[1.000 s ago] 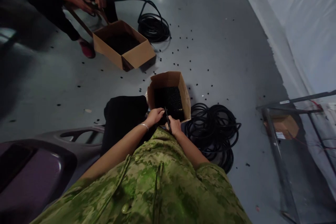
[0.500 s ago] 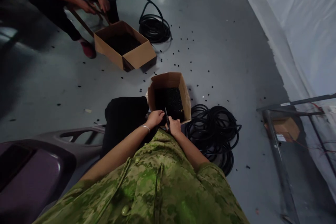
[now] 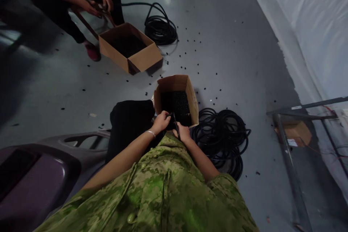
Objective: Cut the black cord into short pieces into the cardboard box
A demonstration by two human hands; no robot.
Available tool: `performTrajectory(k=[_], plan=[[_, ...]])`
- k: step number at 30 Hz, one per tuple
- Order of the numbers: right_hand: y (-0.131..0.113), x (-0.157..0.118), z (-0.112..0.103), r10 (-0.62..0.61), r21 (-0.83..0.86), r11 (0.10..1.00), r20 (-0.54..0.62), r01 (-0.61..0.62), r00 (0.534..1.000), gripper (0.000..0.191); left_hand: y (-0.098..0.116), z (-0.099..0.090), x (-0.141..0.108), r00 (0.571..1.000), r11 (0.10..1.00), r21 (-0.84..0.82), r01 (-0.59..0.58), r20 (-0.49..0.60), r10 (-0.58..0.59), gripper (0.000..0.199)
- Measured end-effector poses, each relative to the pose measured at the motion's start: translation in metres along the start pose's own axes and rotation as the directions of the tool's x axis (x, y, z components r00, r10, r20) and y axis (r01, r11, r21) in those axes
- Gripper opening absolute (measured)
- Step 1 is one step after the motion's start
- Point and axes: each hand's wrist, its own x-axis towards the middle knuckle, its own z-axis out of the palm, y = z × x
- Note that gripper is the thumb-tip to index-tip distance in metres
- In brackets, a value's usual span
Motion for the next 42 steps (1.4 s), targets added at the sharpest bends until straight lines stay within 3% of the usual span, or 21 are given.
performTrajectory(k=[4,7,10,29,42], plan=[[0.0,-0.003,-0.008,-0.007,0.103,0.995,0.034,0.004,0.999,0.049,-0.003,0.004,0.003,0.999,0.966,-0.26,-0.004,0.047,0.017,0.008],[0.001,-0.004,-0.01,-0.017,0.146,0.989,0.027,0.013,0.999,0.047,-0.004,0.007,0.004,0.996,0.866,-0.495,0.075,0.085,-0.038,0.004],[0.001,-0.004,-0.01,-0.03,0.154,0.988,0.023,0.026,0.999,0.047,-0.004,0.007,0.004,0.992,0.789,-0.602,0.126,0.097,-0.084,0.003],[-0.012,-0.007,-0.016,-0.013,0.039,0.999,0.057,0.011,0.998,0.038,-0.007,0.011,0.006,0.993,0.891,-0.443,0.099,0.098,-0.062,0.011],[-0.008,-0.005,-0.007,-0.016,0.115,0.993,0.006,0.016,1.0,0.038,-0.002,0.007,0.003,0.985,0.902,-0.404,0.15,0.134,-0.104,0.011]])
